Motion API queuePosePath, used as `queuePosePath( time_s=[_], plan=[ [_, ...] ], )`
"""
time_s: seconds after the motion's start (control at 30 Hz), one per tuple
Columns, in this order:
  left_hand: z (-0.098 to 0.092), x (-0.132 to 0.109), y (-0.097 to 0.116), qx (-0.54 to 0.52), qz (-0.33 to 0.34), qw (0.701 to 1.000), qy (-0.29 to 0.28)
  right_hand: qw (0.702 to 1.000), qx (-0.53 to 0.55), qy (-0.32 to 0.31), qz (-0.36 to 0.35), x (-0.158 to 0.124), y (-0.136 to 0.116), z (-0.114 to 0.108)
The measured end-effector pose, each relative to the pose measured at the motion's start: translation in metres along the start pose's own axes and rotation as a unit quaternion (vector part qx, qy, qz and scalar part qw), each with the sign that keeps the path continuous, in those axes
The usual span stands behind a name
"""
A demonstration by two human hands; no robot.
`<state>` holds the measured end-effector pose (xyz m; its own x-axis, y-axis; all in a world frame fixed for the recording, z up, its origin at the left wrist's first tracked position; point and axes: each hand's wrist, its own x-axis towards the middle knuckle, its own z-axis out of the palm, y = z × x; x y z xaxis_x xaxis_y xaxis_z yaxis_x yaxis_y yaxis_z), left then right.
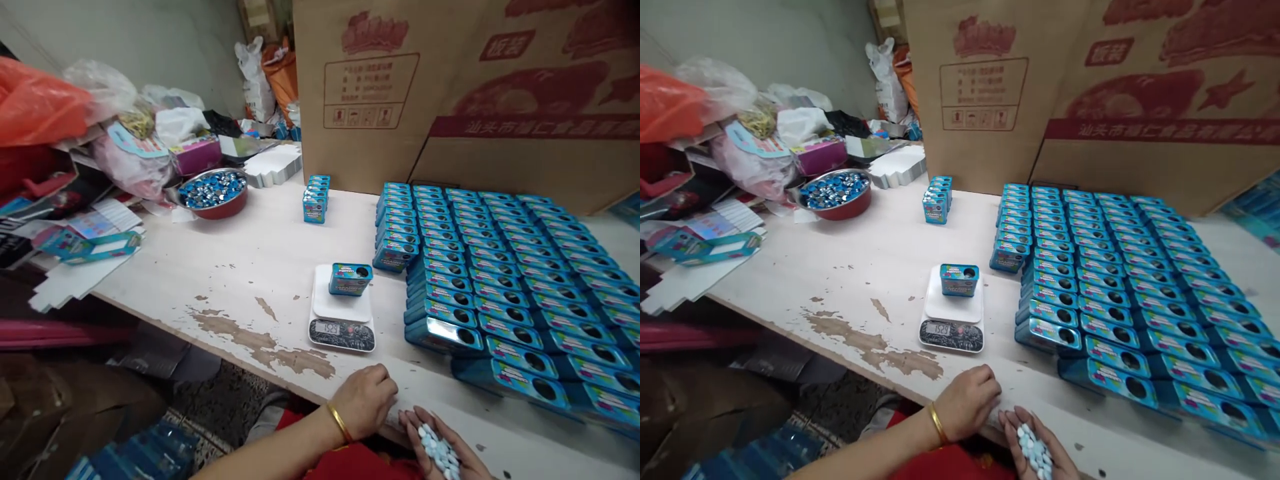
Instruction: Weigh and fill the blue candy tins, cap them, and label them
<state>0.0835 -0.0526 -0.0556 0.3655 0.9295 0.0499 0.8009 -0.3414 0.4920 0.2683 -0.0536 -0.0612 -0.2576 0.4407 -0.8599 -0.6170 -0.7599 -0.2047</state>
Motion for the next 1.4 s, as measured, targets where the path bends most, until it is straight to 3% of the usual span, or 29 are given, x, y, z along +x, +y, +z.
queuePosePath(
  time_s=[0.1,0.2,0.4,0.63,0.73,0.8,0.93,1.0,1.13,1.27,1.4],
  plan=[
    [-0.002,0.000,0.000,0.002,-0.001,1.000,-0.011,0.999,-0.022,-0.030,0.018,0.009,-0.001,-0.012],
    [-0.002,0.001,-0.001,0.011,-0.002,1.000,-0.016,0.999,-0.027,-0.022,0.014,0.010,-0.001,-0.013],
    [-0.001,0.001,-0.002,0.015,0.007,1.000,-0.008,0.998,-0.042,-0.049,-0.005,-0.004,0.000,0.002],
    [-0.001,0.000,0.000,-0.022,0.005,1.000,-0.011,0.998,-0.034,-0.023,-0.043,-0.018,0.006,0.019],
    [-0.026,0.004,-0.001,-0.108,0.026,0.994,0.018,0.998,-0.040,-0.017,-0.042,-0.021,0.008,0.024],
    [-0.056,0.014,-0.005,-0.142,0.033,0.985,0.088,0.999,-0.031,-0.027,-0.035,-0.022,0.007,0.027],
    [-0.121,0.051,-0.027,-0.073,0.012,0.958,0.277,0.998,0.000,-0.051,-0.034,-0.021,0.007,0.027],
    [-0.141,0.070,-0.041,0.003,-0.008,0.954,0.299,0.998,0.007,-0.061,-0.031,-0.021,0.006,0.026],
    [-0.153,0.083,-0.064,0.077,-0.047,0.954,0.286,0.997,0.022,-0.072,-0.030,-0.022,0.005,0.027],
    [-0.154,0.070,-0.083,-0.007,-0.067,0.941,0.333,0.997,0.032,-0.065,-0.021,-0.026,0.002,0.030],
    [-0.154,0.056,-0.098,-0.072,-0.078,0.941,0.321,0.999,0.028,-0.044,-0.001,-0.030,-0.002,0.032]
  ],
)
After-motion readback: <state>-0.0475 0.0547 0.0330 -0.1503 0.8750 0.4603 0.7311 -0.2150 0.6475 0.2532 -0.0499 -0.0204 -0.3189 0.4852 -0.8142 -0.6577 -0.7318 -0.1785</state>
